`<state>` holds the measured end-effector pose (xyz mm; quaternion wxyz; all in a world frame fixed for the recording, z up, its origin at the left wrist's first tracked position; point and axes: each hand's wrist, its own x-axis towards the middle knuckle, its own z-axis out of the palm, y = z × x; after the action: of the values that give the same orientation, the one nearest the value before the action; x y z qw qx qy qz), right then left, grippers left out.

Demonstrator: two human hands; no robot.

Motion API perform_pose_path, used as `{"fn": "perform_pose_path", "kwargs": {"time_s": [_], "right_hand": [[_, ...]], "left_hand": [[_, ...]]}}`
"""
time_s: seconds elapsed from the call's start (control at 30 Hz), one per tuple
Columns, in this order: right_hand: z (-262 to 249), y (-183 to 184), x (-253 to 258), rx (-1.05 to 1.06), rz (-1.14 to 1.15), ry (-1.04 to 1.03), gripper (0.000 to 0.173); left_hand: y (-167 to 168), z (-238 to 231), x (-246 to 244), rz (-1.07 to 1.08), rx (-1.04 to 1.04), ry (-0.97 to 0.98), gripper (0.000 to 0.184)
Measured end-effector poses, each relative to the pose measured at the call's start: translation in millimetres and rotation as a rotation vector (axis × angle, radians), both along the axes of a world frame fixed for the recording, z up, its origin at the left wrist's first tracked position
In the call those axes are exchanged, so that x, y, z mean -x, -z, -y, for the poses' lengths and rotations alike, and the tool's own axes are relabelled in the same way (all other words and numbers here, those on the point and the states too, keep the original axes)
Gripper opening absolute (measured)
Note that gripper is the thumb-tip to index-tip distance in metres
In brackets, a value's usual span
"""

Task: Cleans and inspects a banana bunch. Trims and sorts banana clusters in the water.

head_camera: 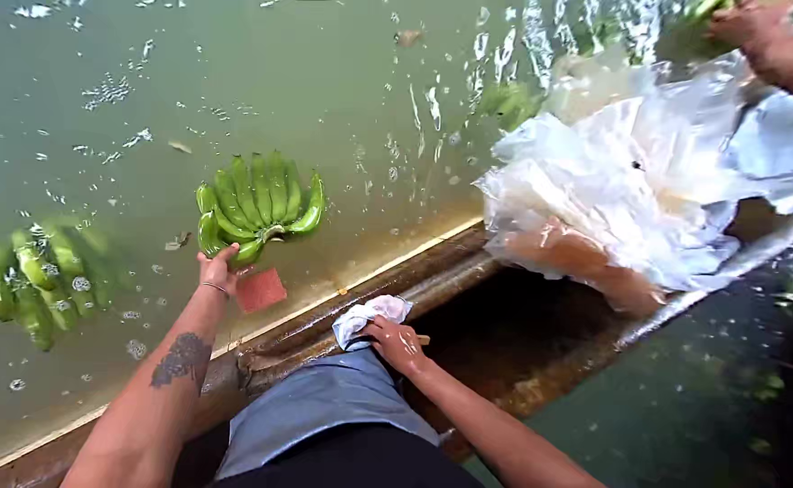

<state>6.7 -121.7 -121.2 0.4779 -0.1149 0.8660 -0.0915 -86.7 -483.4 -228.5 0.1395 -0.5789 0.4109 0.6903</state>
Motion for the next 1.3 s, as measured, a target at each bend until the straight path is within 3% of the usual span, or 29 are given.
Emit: {"fn": "perform_pose_path", "kwargs": {"time_s": [0.23, 0.37, 0.43, 0.6, 0.67, 0.77, 0.87, 0.97, 1.13, 1.2, 1.3], "right_hand": [[5.0, -2.7, 9.0, -0.062, 0.050, -0.051, 0.024], [3.8, -7.5, 20.8, 0.010, 0.199, 0.042, 0.037], [2.2, -13.6, 24.0, 0.153, 0.264, 0.207, 0.035], [31.6, -26.0, 54.6, 0.372, 0.532, 0.858, 0.006], [45.8, -16.7, 95.6, 0.371, 0.526, 0.983, 0.013], [52.9, 12.0, 176.2, 0.321, 0.396, 0.861, 0.033], [61.3, 43.8, 250.1, 0.109, 0.062, 0.541, 0.028], [71.1, 56.7, 300.0, -0.125, 0.035, 0.276, 0.032], [76.7, 126.2, 291.2, -0.122, 0.210, 0.131, 0.062], [79.6, 130.3, 273.3, -0.148, 0.253, 0.241, 0.066], [81.0, 117.6, 247.3, -0.128, 0.241, 0.491, 0.058]], "left_hand": [[4.1, -4.1, -16.1, 0.032, -0.065, -0.035, 0.071], [4.3, -1.9, -18.9, 0.039, -0.077, -0.027, 0.082], [7.1, 1.4, -19.8, 0.030, -0.076, 0.003, 0.082], [10.1, 4.8, -22.1, -0.005, -0.069, 0.056, 0.081], [11.2, 5.2, -22.0, -0.017, -0.063, 0.066, 0.083], [12.8, 5.6, -22.1, -0.027, -0.067, 0.072, 0.084], [10.2, 6.3, -18.8, -0.015, -0.074, 0.075, 0.084], [11.3, 1.0, -16.5, 0.007, -0.096, 0.087, 0.088], [15.7, -0.6, -14.0, 0.038, -0.095, 0.065, 0.095], [18.3, 0.0, -14.3, 0.036, -0.090, 0.083, 0.097], [20.0, 7.2, -16.5, -0.018, -0.076, 0.134, 0.096]]}}
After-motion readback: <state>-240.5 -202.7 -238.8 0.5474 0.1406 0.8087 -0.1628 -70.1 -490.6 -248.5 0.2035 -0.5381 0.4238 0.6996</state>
